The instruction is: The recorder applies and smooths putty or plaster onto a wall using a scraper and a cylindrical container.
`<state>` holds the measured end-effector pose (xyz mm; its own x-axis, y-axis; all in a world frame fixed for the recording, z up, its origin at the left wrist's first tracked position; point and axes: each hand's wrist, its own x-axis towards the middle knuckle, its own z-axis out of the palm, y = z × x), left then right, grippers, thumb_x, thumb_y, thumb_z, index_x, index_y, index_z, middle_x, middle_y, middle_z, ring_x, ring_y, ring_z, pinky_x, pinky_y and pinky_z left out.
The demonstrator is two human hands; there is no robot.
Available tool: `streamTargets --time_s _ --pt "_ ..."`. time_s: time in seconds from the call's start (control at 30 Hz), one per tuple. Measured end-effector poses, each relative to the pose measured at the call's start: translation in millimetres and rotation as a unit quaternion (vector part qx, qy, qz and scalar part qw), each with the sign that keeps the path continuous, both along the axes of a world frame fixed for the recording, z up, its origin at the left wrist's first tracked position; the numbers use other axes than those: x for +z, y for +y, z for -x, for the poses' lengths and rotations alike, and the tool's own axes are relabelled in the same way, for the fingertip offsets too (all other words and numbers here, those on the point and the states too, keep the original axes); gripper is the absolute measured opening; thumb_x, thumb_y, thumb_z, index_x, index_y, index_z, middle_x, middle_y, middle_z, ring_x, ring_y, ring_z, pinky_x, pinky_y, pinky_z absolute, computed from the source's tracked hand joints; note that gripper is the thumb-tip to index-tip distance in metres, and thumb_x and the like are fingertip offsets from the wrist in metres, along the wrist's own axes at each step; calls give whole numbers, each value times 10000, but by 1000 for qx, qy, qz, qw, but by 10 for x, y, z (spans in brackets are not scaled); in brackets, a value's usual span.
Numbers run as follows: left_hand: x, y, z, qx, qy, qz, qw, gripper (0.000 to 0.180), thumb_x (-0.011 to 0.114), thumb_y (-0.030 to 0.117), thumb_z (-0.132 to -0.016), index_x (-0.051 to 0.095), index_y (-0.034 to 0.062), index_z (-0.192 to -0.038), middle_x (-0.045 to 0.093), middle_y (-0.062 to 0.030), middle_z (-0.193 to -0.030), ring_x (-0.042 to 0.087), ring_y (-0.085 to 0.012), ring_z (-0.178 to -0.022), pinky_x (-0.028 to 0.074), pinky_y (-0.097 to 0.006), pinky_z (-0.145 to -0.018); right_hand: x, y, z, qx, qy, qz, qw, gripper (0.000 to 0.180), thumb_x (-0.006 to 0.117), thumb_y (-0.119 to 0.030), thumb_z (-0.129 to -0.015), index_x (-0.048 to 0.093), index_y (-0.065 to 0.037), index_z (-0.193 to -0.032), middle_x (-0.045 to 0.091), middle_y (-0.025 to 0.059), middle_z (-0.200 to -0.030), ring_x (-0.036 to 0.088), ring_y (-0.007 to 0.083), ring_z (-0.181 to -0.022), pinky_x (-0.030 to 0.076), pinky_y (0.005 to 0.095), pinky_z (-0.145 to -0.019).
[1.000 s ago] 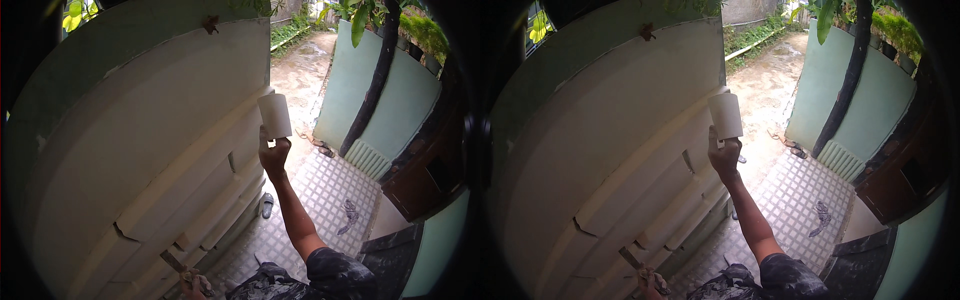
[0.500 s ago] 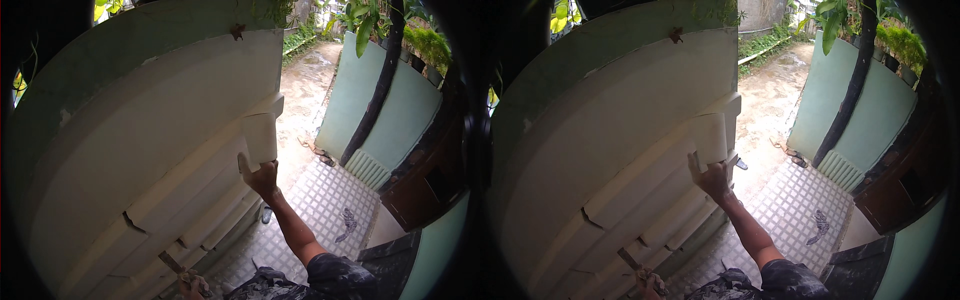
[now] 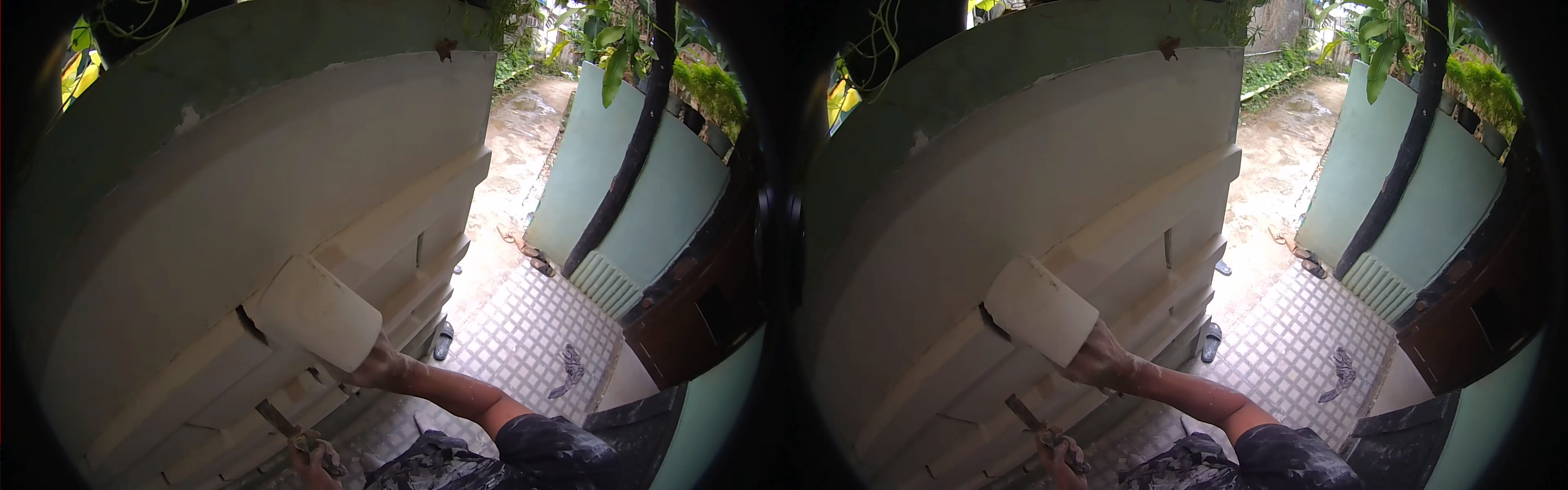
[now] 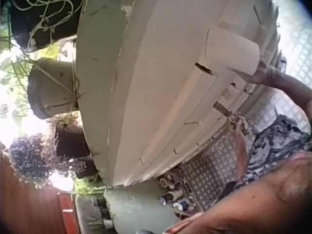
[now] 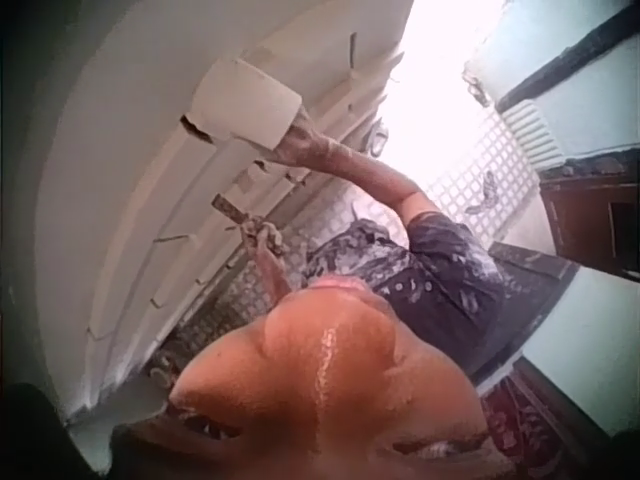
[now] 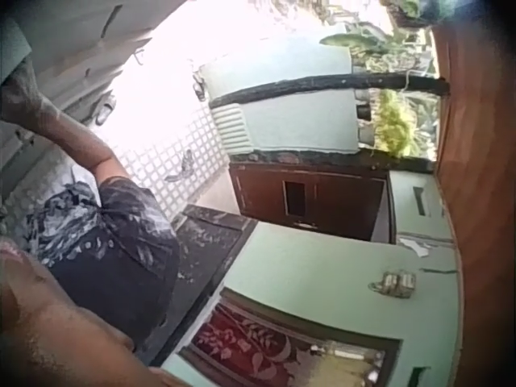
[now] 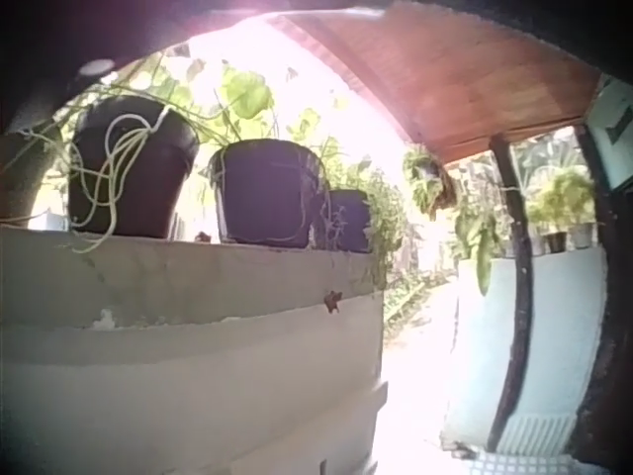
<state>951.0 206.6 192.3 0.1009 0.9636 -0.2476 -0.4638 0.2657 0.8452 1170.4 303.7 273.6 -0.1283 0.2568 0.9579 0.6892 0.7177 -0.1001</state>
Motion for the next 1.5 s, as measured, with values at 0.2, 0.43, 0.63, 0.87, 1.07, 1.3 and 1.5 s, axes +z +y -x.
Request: streamTargets --time_s 0.2,0.43,0.63,0.87,1.07,1.3,1.5 --pt "92 -25 218 -10 0 -20 1000 280 499 -55 -813 433 167 -971 461 22 -763 394 -60 -475 337 -186 -361 -226 237 327 -46 24 132 990 375 619 -75 -661 597 -21 -1031 550 165 -1114 513 392 -1053 427 496 -885" --pt "-65 -70 405 39 -19 -41 998 526 488 -80 -763 367 71 -1253 509 -57 -976 520 -121 -694 426 -235 -500 -1166 -200 485 -84 -40 169 981 327 640 -67 -674 612 -3 -994 587 177 -1033 562 338 -1001 439 451 -886" --pt "-343 -85 637 33 -44 -65 996 386 481 -51 -785 429 54 -1152 539 -81 -900 505 -115 -555 391 -240 -418 -1416 -784 593 -9 17 189 982 257 645 -51 -713 615 32 -955 620 179 -999 593 377 -983 469 464 -870" --pt "-540 -86 919 47 -39 -3 998 371 476 -58 -787 435 62 -1136 550 -72 -915 478 -117 -522 377 -242 -404 127 -346 272 18 -22 43 999 143 586 -5 -775 618 10 -913 629 107 -825 629 237 -749 510 356 -702" --pt "-452 -88 1008 63 -28 -3 998 377 475 -64 -787 435 68 -1138 554 -67 -917 474 -121 -518 369 -254 -406 -17 200 596 -237 -13 -93 967 230 618 9 -722 625 17 -951 630 148 -944 629 342 -849 505 418 -767" --pt "-532 -256 1153 -13 -10 51 999 333 487 -38 -778 438 67 -1090 553 -57 -860 487 -120 -498 374 -256 -398 -1669 -387 968 -213 -8 235 948 174 583 -80 -761 630 1 -906 623 161 -829 614 326 -740 498 425 -653" --pt "-528 -161 1260 9 32 53 998 313 498 -54 -772 439 120 -1025 504 -22 -783 459 -96 -491 364 -225 -390 -1947 -855 1285 -183 45 397 898 110 524 -126 -805 585 -39 -778 593 154 -727 601 352 -693 477 456 -610"
